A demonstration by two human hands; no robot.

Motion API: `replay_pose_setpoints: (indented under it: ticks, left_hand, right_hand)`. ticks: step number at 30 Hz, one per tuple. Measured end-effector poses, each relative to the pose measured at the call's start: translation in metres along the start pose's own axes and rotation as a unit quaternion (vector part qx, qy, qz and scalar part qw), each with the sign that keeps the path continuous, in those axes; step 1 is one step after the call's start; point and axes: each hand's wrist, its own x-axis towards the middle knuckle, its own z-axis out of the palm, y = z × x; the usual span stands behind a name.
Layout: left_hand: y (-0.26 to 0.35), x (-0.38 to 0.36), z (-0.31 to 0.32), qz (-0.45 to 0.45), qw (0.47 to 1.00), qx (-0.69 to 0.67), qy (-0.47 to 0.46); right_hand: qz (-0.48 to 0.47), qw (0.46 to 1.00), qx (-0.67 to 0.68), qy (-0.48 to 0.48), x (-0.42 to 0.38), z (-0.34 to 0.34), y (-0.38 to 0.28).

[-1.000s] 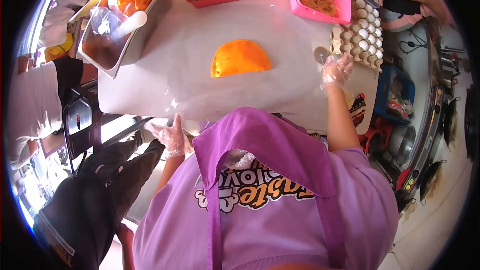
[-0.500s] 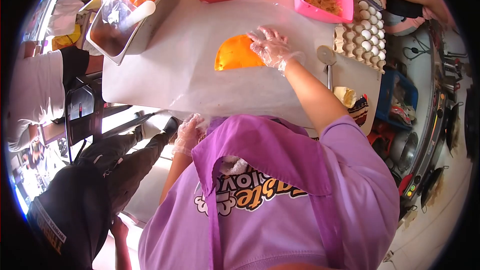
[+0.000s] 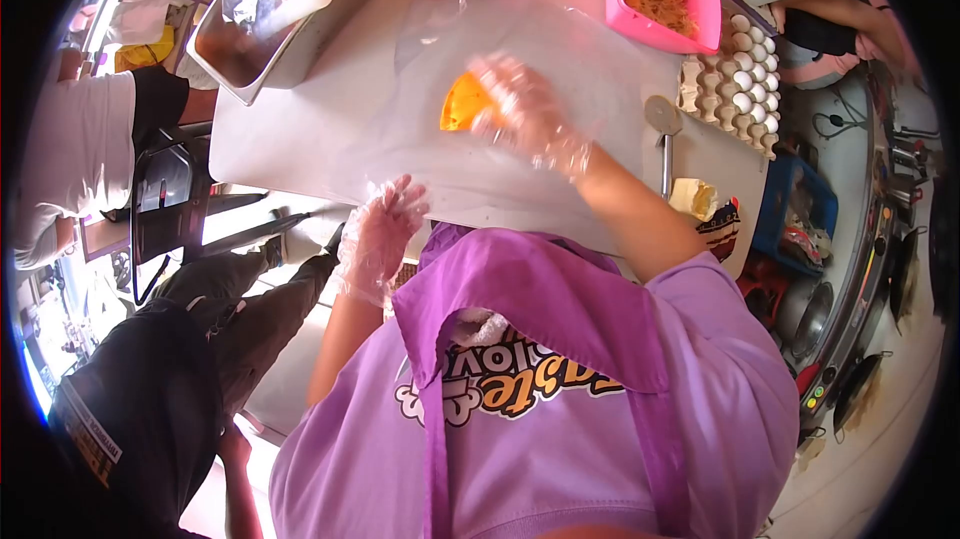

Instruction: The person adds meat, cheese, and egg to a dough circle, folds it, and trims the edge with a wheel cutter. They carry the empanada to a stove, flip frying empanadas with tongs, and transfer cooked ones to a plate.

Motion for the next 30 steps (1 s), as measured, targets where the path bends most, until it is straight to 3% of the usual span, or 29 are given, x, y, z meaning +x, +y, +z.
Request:
replay_pose_setpoints:
  ticks: [2, 3, 5, 6, 7, 8, 12, 15, 17, 21, 22, 24, 27, 28, 30]
  left_hand:
    - [0.006, 0.0, 0.013, 0.031, 0.998, -0.003, -0.063]
    - [0.006, 0.003, 0.016, 0.032, 0.997, -0.002, -0.064]
    - [0.007, 0.006, 0.02, 0.065, 0.995, 0.028, -0.067]
    - [0.007, 0.005, 0.022, 0.067, 0.995, 0.026, -0.066]
    - [0.008, 0.001, 0.027, 0.07, 0.996, 0.044, -0.039]
    - [0.008, -0.001, 0.029, 0.072, 0.995, 0.062, -0.012]
    - [0.0, -0.003, 0.023, 0.065, 0.996, 0.051, 0.026]
    - [0.002, -0.007, 0.021, 0.054, 0.996, 0.064, 0.025]
    - [0.005, -0.01, 0.025, 0.055, 0.995, 0.07, 0.045]
    - [0.005, -0.01, 0.009, 0.055, 0.997, 0.051, -0.003]
    - [0.005, -0.011, 0.008, 0.05, 0.998, 0.038, 0.0]
    - [0.005, -0.011, 0.005, 0.053, 0.998, 0.021, 0.005]
    - [0.006, -0.009, -0.001, 0.003, 1.0, 0.026, -0.01]
    - [0.006, -0.009, -0.002, 0.001, 1.0, 0.024, -0.014]
    - [0.007, -0.01, -0.002, 0.005, 1.0, 0.019, -0.016]
  right_hand:
    - [-0.123, 0.968, 0.2, -0.094, -0.005, 0.002, -0.041]
    - [-0.123, 0.968, 0.199, -0.093, -0.002, 0.004, -0.043]
    - [-0.049, 0.889, 0.417, -0.184, 0.006, 0.007, -0.04]
    - [0.115, 0.833, 0.525, -0.129, 0.004, 0.038, -0.015]
    - [0.149, 0.94, 0.292, -0.09, 0.011, 0.036, -0.001]
    - [0.172, 0.983, 0.04, -0.045, 0.015, 0.032, 0.013]
    - [0.141, 0.984, 0.067, -0.083, 0.019, 0.036, 0.03]
    - [0.095, 0.992, -0.001, -0.082, 0.023, 0.04, 0.024]
    - [0.163, 0.975, 0.001, -0.151, 0.032, 0.035, 0.019]
    - [0.145, 0.973, -0.032, -0.177, 0.044, 0.036, 0.027]
    - [0.238, 0.958, 0.073, -0.141, 0.051, 0.033, 0.025]
    - [0.392, 0.872, 0.282, -0.072, 0.066, 0.025, 0.021]
    - [0.297, 0.903, 0.309, -0.03, 0.114, 0.023, 0.025]
    - [0.179, 0.956, 0.232, 0.005, 0.138, 0.019, 0.021]
    - [0.152, 0.976, 0.154, 0.023, 0.185, 0.009, -0.005]
